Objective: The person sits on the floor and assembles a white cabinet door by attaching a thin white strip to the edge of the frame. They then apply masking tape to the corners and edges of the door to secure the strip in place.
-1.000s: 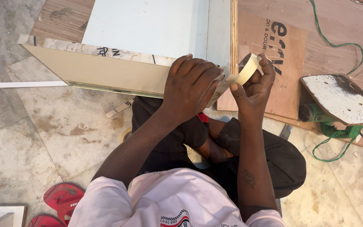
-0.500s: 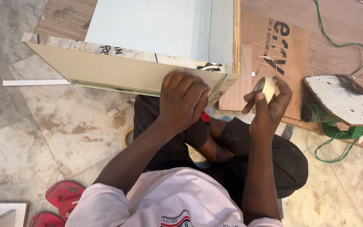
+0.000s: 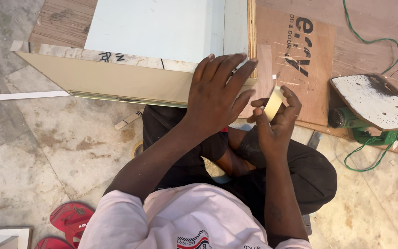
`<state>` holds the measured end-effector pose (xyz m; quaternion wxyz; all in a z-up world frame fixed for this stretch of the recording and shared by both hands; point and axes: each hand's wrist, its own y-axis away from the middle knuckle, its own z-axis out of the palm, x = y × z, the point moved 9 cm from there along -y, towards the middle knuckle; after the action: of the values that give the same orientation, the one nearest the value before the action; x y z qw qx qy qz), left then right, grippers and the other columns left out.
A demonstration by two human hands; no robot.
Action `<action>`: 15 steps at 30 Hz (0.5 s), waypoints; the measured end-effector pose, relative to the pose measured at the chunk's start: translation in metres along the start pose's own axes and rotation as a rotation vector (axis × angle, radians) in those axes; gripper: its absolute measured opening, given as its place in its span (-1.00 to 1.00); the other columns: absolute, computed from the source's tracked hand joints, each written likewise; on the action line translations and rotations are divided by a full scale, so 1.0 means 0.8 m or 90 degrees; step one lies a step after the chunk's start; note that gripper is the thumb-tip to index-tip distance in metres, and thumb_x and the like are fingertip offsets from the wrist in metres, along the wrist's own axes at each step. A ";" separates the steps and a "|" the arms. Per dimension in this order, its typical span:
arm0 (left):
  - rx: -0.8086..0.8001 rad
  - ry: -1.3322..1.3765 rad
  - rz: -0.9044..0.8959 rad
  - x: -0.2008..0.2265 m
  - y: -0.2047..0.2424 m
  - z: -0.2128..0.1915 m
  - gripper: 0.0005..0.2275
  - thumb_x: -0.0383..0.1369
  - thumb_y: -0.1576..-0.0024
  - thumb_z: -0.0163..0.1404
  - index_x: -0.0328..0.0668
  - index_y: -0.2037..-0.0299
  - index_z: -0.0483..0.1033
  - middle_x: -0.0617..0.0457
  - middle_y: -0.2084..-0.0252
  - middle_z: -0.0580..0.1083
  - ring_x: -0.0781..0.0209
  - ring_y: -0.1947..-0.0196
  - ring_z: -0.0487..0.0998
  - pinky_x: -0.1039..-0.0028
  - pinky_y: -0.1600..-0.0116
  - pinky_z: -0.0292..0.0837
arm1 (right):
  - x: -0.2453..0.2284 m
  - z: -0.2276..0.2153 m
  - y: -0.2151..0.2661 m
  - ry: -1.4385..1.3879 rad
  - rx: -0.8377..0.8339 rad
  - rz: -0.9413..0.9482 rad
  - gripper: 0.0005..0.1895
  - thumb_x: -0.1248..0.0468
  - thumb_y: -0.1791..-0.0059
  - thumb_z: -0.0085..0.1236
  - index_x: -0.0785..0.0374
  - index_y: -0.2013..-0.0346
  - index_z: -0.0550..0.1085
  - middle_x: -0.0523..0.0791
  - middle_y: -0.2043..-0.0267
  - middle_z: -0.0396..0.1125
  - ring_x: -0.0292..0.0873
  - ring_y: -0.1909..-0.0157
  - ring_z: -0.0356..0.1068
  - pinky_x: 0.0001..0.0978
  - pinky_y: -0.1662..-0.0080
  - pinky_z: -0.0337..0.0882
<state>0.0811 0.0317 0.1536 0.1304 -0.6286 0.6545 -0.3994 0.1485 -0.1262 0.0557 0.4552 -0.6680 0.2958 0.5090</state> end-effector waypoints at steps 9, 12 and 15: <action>-0.049 0.039 -0.025 -0.013 -0.021 0.016 -0.72 -0.21 -0.25 0.13 -0.04 -0.11 0.51 0.13 0.03 0.45 0.21 0.03 0.46 0.22 -0.22 0.22 | 0.019 0.010 -0.019 -0.061 -0.020 0.032 -0.33 0.47 -0.13 0.05 0.28 -0.44 -0.05 0.06 -0.06 0.35 -0.20 0.06 0.48 -0.36 0.06 0.59; -0.089 0.026 -0.045 -0.012 -0.028 0.021 -0.77 -0.22 -0.21 0.12 -0.03 -0.01 0.54 0.15 0.16 0.44 0.23 0.12 0.45 0.24 -0.10 0.21 | 0.018 0.010 -0.025 -0.029 0.001 -0.011 -0.33 0.49 -0.15 0.06 0.29 -0.47 -0.04 0.07 -0.22 0.25 -0.19 -0.15 0.40 -0.36 -0.08 0.54; -0.095 0.019 -0.055 -0.010 -0.032 0.022 -0.80 -0.23 -0.17 0.12 -0.01 0.05 0.55 0.15 0.21 0.43 0.24 0.16 0.44 0.26 -0.03 0.20 | 0.014 0.011 -0.036 -0.010 0.003 -0.066 -0.35 0.52 -0.17 0.09 0.29 -0.44 -0.03 0.07 -0.26 0.21 -0.20 -0.23 0.33 -0.36 -0.22 0.44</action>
<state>0.1129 0.0353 0.1569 0.0558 -0.6581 0.6565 -0.3644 0.1733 -0.1053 0.0535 0.4850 -0.6772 0.2582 0.4894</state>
